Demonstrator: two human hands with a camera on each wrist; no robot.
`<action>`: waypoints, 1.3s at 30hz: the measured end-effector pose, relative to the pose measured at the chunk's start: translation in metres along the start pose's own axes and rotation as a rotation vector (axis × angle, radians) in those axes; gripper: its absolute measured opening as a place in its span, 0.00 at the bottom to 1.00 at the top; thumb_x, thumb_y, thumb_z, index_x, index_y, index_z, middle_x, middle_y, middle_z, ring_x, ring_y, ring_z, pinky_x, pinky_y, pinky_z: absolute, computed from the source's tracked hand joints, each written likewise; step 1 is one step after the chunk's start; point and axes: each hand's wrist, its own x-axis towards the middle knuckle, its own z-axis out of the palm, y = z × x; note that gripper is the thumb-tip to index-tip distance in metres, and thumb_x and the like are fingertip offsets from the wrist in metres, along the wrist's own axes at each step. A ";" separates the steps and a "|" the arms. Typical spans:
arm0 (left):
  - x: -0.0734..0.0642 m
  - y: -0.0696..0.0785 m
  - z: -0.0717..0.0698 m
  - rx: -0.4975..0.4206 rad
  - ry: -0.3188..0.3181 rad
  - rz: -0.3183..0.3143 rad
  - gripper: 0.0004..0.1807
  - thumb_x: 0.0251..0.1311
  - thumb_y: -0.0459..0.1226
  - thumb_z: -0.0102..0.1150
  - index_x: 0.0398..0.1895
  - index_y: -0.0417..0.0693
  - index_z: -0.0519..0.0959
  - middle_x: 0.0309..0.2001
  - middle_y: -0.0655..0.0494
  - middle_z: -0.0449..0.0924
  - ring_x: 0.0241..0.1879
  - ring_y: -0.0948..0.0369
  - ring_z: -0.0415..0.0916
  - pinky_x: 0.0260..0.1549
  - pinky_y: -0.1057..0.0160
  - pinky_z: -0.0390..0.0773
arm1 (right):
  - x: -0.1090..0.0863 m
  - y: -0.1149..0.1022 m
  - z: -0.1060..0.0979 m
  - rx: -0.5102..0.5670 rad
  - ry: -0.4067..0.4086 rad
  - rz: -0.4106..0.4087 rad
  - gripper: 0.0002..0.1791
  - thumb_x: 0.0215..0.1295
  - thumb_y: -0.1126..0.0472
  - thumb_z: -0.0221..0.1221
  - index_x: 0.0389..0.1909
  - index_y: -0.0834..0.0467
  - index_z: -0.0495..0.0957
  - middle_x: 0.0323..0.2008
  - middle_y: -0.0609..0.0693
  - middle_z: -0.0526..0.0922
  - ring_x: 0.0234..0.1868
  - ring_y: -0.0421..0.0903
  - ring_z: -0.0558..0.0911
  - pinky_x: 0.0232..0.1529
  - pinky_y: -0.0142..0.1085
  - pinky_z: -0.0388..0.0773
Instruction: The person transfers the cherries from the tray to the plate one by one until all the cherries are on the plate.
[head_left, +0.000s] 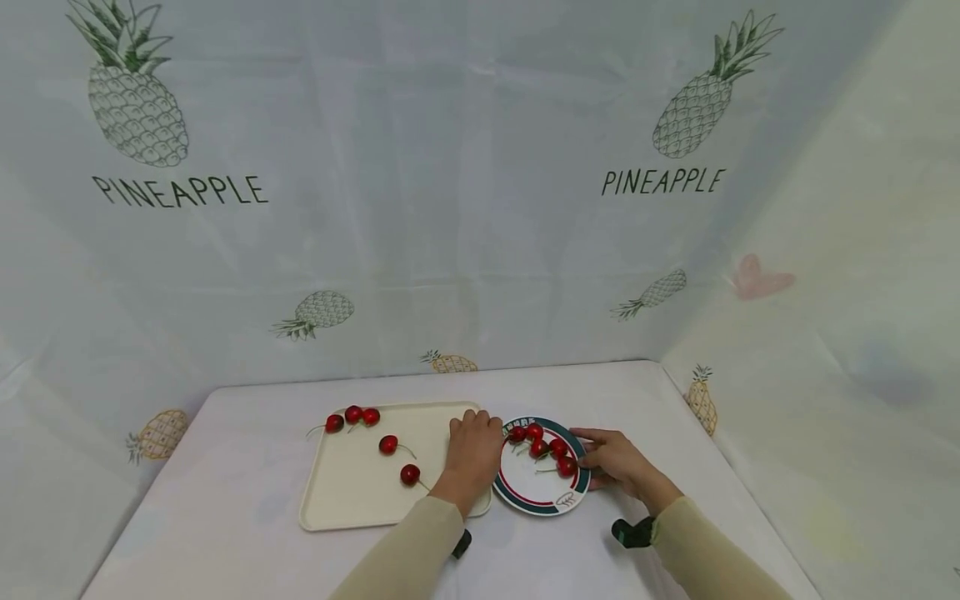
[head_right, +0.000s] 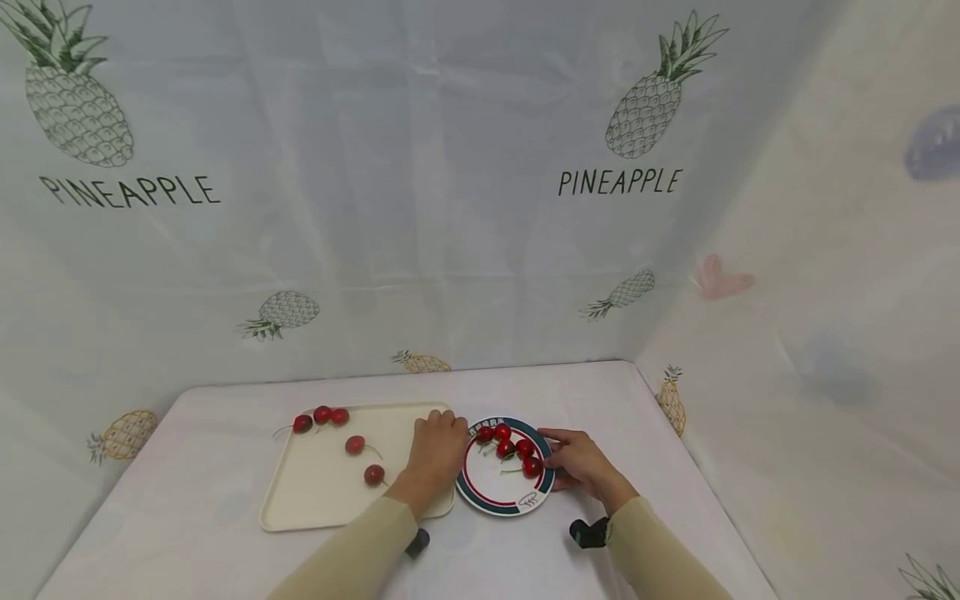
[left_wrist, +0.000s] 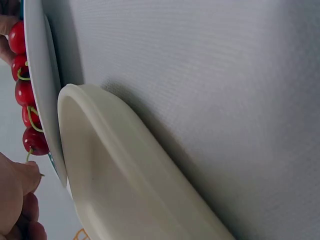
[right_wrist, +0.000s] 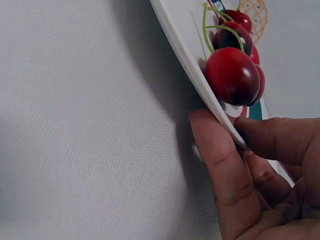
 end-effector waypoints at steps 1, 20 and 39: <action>0.000 0.000 0.000 0.001 -0.005 -0.001 0.11 0.71 0.42 0.65 0.51 0.47 0.84 0.42 0.52 0.79 0.42 0.55 0.67 0.43 0.53 0.68 | 0.000 0.000 0.000 0.000 0.000 0.000 0.33 0.67 0.70 0.66 0.73 0.57 0.74 0.56 0.58 0.84 0.33 0.51 0.84 0.32 0.41 0.85; -0.014 -0.003 -0.007 0.004 0.067 0.022 0.11 0.71 0.45 0.63 0.48 0.48 0.84 0.40 0.54 0.77 0.41 0.55 0.66 0.41 0.54 0.66 | -0.001 0.002 0.002 -0.012 0.004 0.002 0.33 0.67 0.70 0.65 0.73 0.57 0.74 0.62 0.64 0.80 0.34 0.52 0.84 0.32 0.40 0.85; -0.064 -0.064 -0.016 0.179 0.103 0.170 0.13 0.67 0.47 0.68 0.45 0.49 0.80 0.36 0.54 0.72 0.40 0.54 0.67 0.41 0.53 0.67 | -0.002 0.001 0.004 -0.020 0.030 0.003 0.32 0.67 0.70 0.66 0.73 0.57 0.74 0.58 0.61 0.81 0.33 0.52 0.83 0.32 0.42 0.85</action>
